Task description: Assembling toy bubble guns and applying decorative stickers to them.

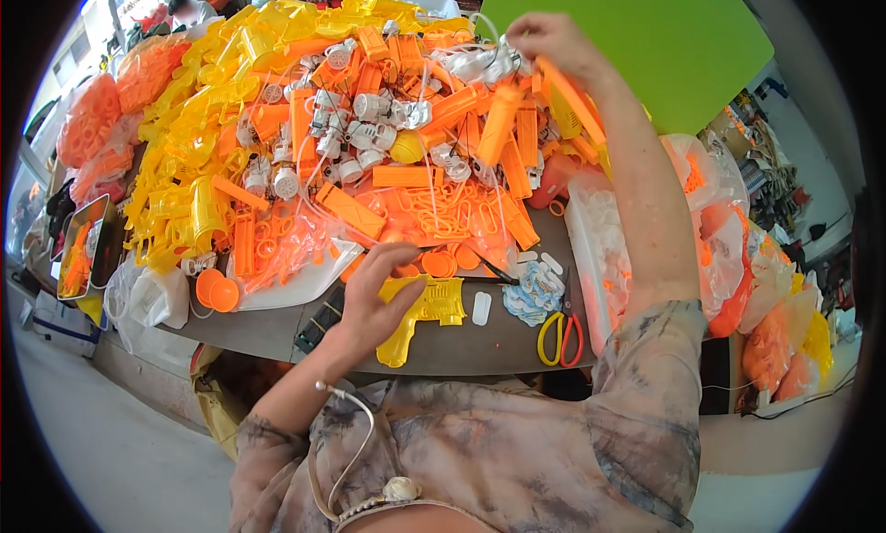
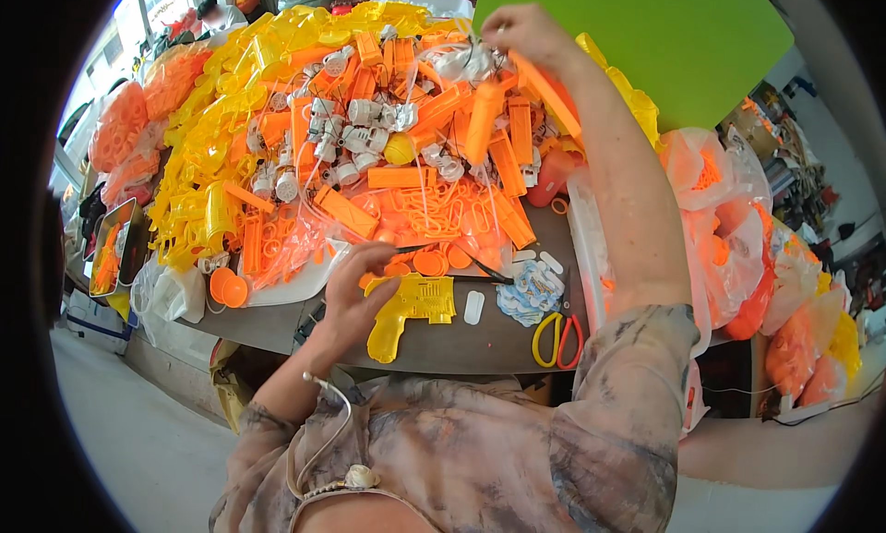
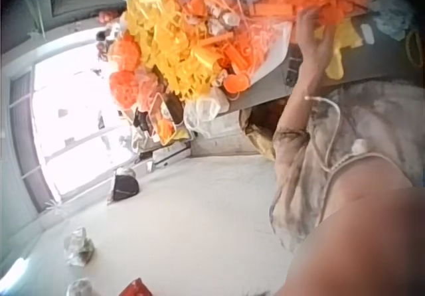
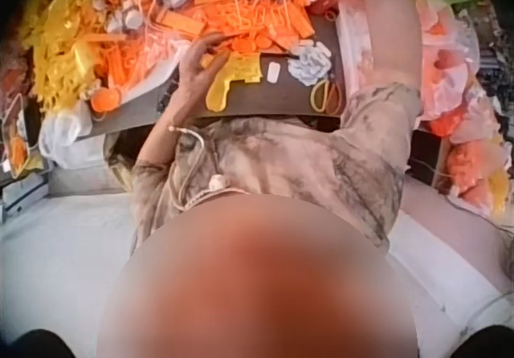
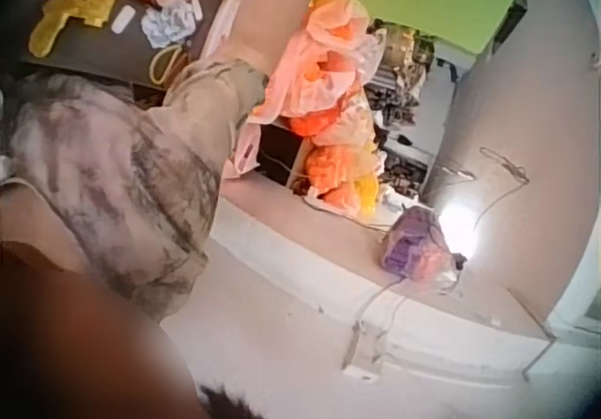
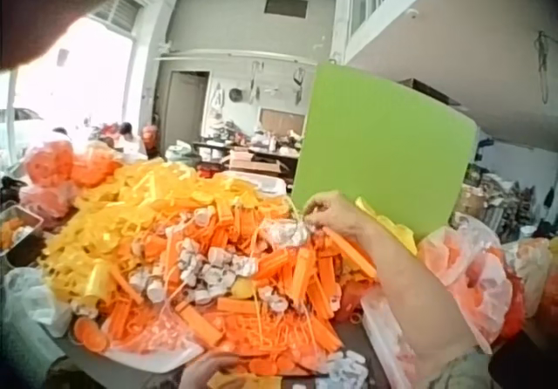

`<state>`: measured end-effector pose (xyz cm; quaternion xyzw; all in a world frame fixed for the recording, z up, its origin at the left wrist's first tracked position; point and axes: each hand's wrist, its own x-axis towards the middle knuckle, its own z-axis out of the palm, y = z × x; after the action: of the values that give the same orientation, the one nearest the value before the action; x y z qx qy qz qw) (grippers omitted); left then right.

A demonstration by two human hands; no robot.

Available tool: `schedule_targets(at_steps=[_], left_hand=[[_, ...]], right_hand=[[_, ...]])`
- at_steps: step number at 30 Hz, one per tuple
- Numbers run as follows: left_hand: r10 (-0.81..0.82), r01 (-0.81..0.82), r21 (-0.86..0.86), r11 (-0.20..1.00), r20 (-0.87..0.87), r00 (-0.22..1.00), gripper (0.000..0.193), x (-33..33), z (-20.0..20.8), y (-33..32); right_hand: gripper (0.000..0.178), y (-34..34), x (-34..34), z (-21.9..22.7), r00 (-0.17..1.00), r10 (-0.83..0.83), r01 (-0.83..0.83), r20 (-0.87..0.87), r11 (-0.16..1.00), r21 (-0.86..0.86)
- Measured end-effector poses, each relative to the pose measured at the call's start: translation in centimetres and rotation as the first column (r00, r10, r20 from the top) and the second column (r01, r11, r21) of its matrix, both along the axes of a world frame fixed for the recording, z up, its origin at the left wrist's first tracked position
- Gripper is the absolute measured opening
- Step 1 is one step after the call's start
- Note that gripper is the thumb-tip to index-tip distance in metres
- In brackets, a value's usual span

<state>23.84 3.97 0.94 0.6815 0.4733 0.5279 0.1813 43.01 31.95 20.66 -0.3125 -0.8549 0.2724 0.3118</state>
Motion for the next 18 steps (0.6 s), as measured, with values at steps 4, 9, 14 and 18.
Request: schedule_targets(at_steps=[4,9,14,18], left_hand=[[-0.059,0.157,-0.307,0.939,0.305,0.950,0.031,0.7,1.0,4.1],[-0.054,0.258,-0.345,0.902,0.505,0.862,0.034,1.9,3.4,8.5],[-0.115,0.657,-0.354,0.665,0.822,0.558,0.045,3.3,2.4,9.3],[-0.160,0.484,-0.181,0.856,0.798,0.581,0.063,4.8,1.7,8.5]], right_hand=[[0.015,-3.1,0.3,-1.0,0.995,-0.009,-0.013,-0.103,0.978,-0.207],[0.014,-4.7,-0.2,-4.5,0.996,0.086,-0.081,0.004,0.960,-0.267],[0.013,-9.9,-1.9,-4.2,0.982,0.058,-0.126,-0.179,0.909,-0.397],[0.014,-11.4,-2.6,-4.4,0.961,0.102,-0.217,-0.256,0.852,-0.476]])
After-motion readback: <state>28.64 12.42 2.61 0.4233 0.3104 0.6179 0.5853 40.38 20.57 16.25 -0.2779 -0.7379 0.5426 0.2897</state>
